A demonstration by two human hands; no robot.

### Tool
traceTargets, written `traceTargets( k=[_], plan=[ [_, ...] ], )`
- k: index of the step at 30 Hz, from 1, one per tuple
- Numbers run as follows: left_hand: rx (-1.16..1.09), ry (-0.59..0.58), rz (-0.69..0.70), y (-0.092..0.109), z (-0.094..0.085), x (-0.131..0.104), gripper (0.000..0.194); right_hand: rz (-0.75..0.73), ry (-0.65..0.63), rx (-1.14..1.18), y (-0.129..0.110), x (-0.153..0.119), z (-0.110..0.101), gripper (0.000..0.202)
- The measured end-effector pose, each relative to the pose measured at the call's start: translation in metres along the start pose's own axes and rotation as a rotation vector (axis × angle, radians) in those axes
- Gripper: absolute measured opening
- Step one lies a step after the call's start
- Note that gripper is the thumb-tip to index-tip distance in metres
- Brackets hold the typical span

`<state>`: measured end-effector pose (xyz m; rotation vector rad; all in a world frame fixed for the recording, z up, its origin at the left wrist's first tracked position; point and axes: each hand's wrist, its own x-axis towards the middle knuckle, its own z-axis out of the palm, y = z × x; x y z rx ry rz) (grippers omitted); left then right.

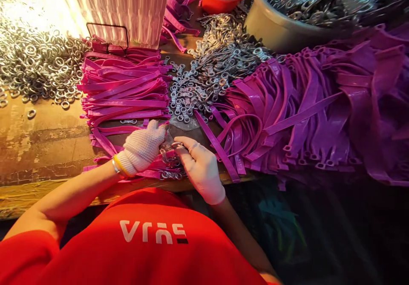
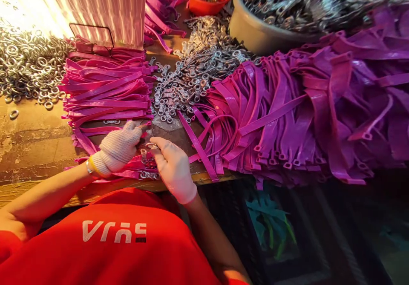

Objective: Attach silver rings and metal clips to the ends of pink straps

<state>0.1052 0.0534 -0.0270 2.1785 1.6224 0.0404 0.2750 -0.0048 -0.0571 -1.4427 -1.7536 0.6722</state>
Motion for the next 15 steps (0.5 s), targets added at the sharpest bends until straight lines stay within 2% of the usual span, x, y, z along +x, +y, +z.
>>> traceTargets(
  k=[3, 6, 9, 11, 15],
  plan=[
    [-0.271, 0.066, 0.072, -0.023, -0.006, -0.026, 0.019, -0.038, -0.016, 0.065, -0.015, 0.006, 0.001, 0.024],
    [-0.736, -0.014, -0.083, -0.04, -0.01, -0.052, 0.018, -0.121, -0.114, 0.131, -0.028, 0.012, 0.005, 0.023],
    [-1.137, -0.049, -0.245, -0.044, -0.013, -0.071, 0.026, -0.263, -0.164, 0.071, -0.037, 0.016, 0.014, 0.025],
    [-1.252, -0.036, -0.295, -0.04, -0.016, -0.078, 0.029, -0.344, -0.177, -0.092, -0.041, 0.017, 0.02, 0.026],
    [-1.217, -0.086, -0.299, -0.034, -0.018, -0.081, 0.037, -0.471, -0.233, -0.51, -0.051, 0.017, 0.023, 0.024]
  ],
)
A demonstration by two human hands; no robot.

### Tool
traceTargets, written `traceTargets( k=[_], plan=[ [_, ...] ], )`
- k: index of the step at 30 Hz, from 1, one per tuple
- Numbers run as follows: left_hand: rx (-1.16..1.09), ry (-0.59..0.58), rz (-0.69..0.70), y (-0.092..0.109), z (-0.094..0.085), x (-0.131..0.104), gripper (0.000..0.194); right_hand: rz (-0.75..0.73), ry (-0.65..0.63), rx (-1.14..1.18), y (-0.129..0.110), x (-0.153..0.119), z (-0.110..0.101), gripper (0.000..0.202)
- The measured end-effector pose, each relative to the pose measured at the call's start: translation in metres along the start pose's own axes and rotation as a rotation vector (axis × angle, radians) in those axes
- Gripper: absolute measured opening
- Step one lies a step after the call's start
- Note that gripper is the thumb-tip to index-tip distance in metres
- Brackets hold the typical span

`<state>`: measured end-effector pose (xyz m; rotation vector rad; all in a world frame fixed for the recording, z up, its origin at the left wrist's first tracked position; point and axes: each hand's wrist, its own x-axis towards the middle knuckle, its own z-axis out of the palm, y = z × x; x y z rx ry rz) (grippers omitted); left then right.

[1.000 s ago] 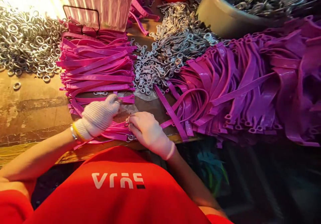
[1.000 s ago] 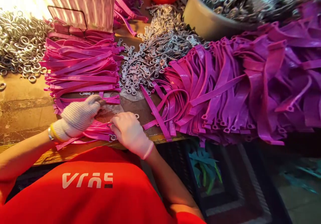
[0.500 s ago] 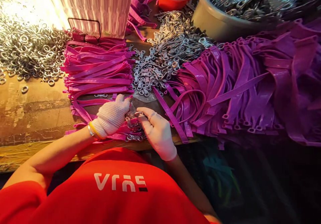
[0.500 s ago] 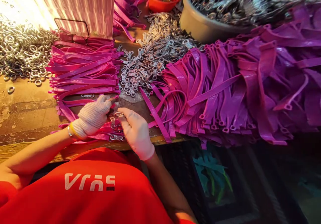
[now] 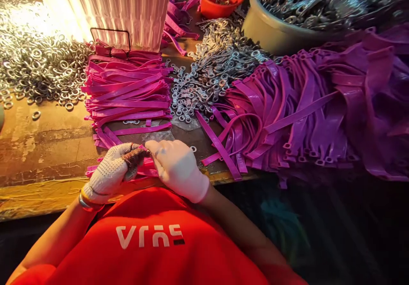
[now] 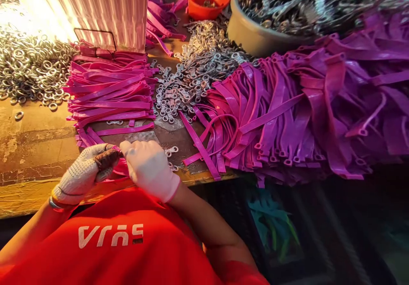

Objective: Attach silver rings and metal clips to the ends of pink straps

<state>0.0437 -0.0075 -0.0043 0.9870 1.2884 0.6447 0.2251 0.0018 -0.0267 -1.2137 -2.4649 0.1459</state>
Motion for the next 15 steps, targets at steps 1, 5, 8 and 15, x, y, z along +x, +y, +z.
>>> traceTargets(
  k=[1, 5, 8, 15],
  plan=[
    [0.037, 0.0, 0.017, -0.001, 0.0, 0.0, 0.038, -0.022, -0.026, -0.077, -0.002, 0.0, -0.001, 0.024],
    [0.435, -0.005, 0.248, -0.013, -0.004, 0.002, 0.032, -0.088, -0.05, -0.248, -0.004, -0.001, -0.002, 0.025],
    [0.713, -0.03, 0.382, -0.02, -0.007, 0.004, 0.016, -0.09, -0.061, -0.258, -0.002, -0.006, 0.003, 0.024],
    [0.603, -0.123, 0.345, -0.021, -0.011, 0.015, 0.021, -0.091, -0.096, -0.207, 0.001, -0.009, 0.007, 0.021]
  ],
)
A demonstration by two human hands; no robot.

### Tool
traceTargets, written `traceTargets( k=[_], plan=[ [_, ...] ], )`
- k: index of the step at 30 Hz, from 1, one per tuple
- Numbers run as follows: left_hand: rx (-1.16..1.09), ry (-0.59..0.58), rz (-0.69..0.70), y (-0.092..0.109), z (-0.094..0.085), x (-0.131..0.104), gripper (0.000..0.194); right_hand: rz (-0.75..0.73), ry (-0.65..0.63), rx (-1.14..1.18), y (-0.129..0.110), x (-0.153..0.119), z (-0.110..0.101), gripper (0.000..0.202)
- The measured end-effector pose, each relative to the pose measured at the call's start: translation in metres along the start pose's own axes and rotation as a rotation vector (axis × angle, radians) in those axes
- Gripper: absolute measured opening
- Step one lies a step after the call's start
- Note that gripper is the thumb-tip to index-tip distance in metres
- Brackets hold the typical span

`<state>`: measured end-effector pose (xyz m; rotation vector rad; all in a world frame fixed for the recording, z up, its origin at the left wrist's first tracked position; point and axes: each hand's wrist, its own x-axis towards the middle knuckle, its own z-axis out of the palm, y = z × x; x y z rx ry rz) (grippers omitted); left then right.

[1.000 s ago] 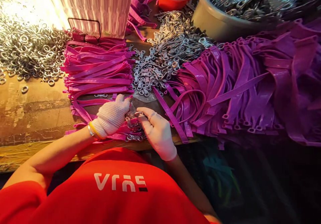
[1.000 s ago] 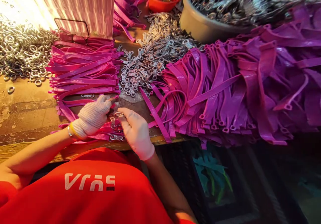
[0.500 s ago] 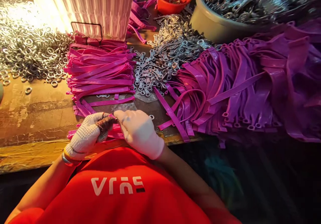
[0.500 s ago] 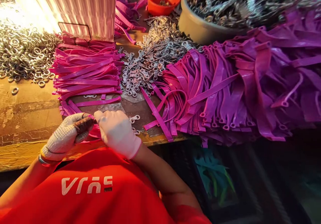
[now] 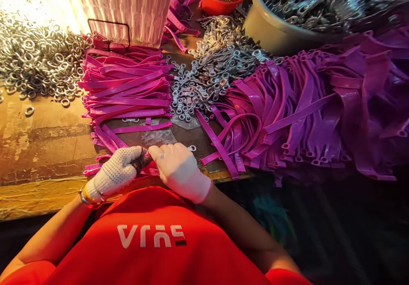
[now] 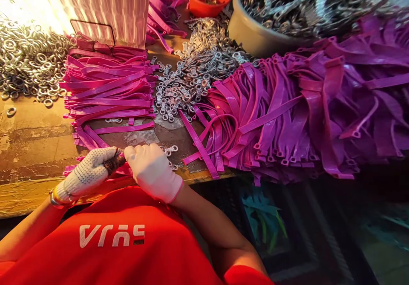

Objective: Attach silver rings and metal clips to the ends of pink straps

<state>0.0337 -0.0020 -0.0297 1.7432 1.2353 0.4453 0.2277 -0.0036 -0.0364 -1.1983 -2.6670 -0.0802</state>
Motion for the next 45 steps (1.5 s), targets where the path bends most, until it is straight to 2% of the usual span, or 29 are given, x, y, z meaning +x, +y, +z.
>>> traceTargets(
  k=[4, 10, 14, 16, 20, 23, 25, 27, 29, 32, 35, 37, 41, 43, 45],
  plan=[
    [0.103, -0.045, 0.02, 0.001, -0.006, 0.006, 0.012, 0.013, 0.0, 0.055, 0.005, 0.003, 0.001, 0.02],
    [-0.134, -0.097, -0.052, -0.001, -0.012, 0.013, 0.014, 0.011, -0.058, 0.112, 0.009, 0.005, -0.003, 0.018],
    [-0.052, -0.124, 0.015, -0.006, -0.011, 0.015, 0.007, -0.056, -0.116, 0.066, 0.013, 0.009, -0.008, 0.019],
    [-0.033, -0.15, 0.032, -0.005, -0.013, 0.016, 0.011, -0.055, -0.11, 0.071, 0.014, 0.01, -0.008, 0.021],
    [-0.214, -0.141, -0.019, -0.002, -0.017, 0.014, 0.01, -0.025, -0.085, 0.089, 0.01, 0.012, -0.009, 0.02],
    [-0.32, -0.141, -0.09, -0.006, -0.013, 0.011, 0.008, -0.018, -0.109, -0.009, 0.004, 0.013, -0.014, 0.023],
    [-0.242, -0.1, -0.061, -0.01, -0.009, 0.011, 0.007, -0.031, -0.125, -0.078, 0.003, 0.015, -0.017, 0.026],
    [-0.074, -0.07, -0.01, -0.011, -0.005, 0.012, 0.005, -0.048, -0.124, -0.096, 0.003, 0.018, -0.018, 0.026],
    [0.057, -0.084, 0.019, -0.01, -0.004, 0.014, 0.008, -0.047, -0.117, -0.052, 0.005, 0.02, -0.017, 0.024],
    [-0.05, -0.097, -0.007, -0.005, -0.006, 0.013, 0.005, 0.04, -0.088, 0.092, 0.007, 0.021, -0.015, 0.023],
    [-0.366, -0.027, -0.111, 0.0, -0.006, 0.006, 0.022, 0.145, -0.104, 0.213, 0.006, 0.019, -0.018, 0.03],
    [-0.414, 0.046, -0.129, 0.001, -0.002, 0.0, 0.03, 0.174, -0.188, 0.221, 0.004, 0.018, -0.022, 0.037],
    [-0.149, 0.192, 0.039, -0.005, 0.015, -0.008, 0.024, 0.241, -0.395, 0.151, 0.0, 0.02, -0.025, 0.037],
    [-0.039, 0.245, 0.097, -0.011, 0.021, -0.009, 0.018, 0.245, -0.443, 0.119, 0.0, 0.02, -0.023, 0.029],
    [0.034, 0.278, 0.14, -0.016, 0.025, -0.01, 0.017, 0.184, -0.446, 0.095, 0.0, 0.018, -0.019, 0.021]
  ],
)
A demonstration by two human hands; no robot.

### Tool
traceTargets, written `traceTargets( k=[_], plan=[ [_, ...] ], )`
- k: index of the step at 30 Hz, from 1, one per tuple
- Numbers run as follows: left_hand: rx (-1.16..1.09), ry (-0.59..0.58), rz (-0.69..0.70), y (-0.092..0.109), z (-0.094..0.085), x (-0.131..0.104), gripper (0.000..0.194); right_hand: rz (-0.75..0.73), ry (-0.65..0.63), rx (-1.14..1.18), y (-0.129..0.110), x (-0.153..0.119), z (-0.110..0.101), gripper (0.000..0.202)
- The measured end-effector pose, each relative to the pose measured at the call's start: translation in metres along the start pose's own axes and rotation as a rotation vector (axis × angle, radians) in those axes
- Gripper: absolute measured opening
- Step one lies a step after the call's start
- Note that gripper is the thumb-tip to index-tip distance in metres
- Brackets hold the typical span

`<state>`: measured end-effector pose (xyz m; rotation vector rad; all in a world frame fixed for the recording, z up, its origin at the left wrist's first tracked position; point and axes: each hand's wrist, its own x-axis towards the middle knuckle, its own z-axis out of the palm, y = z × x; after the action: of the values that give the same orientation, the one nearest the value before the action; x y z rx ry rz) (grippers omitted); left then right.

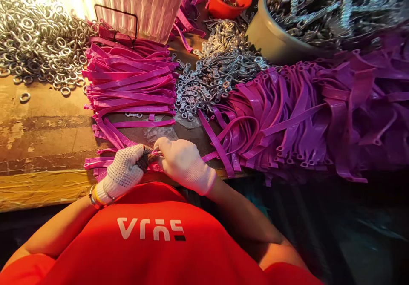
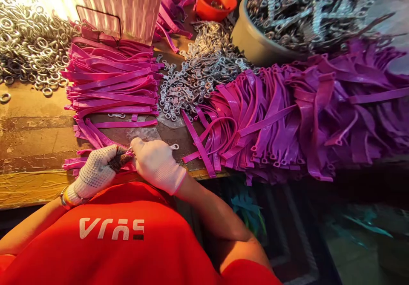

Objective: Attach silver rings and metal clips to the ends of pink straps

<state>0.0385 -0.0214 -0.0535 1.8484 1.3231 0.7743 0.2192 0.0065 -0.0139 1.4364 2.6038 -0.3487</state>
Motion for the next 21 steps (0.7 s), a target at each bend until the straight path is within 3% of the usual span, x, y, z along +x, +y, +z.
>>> traceTargets(
  k=[3, 9, 13, 17, 21],
  plan=[
    [0.046, -0.027, 0.07, -0.001, -0.001, 0.0, 0.02, -0.114, 0.04, -0.063, 0.003, -0.002, 0.01, 0.029],
    [0.173, -0.287, 0.052, 0.014, -0.023, 0.011, 0.02, -0.221, 0.049, -0.114, 0.013, -0.011, 0.011, 0.033],
    [0.302, -0.181, -0.066, 0.014, -0.063, 0.008, 0.011, -0.189, -0.009, -0.138, 0.029, -0.023, -0.003, 0.03],
    [-0.032, -0.002, -0.289, 0.005, -0.094, -0.012, 0.016, -0.205, -0.062, -0.106, 0.047, -0.025, -0.018, 0.038],
    [-0.757, 0.22, -0.642, 0.011, -0.089, -0.015, 0.021, -0.238, 0.12, 0.092, 0.045, 0.012, -0.021, 0.034]
  ],
)
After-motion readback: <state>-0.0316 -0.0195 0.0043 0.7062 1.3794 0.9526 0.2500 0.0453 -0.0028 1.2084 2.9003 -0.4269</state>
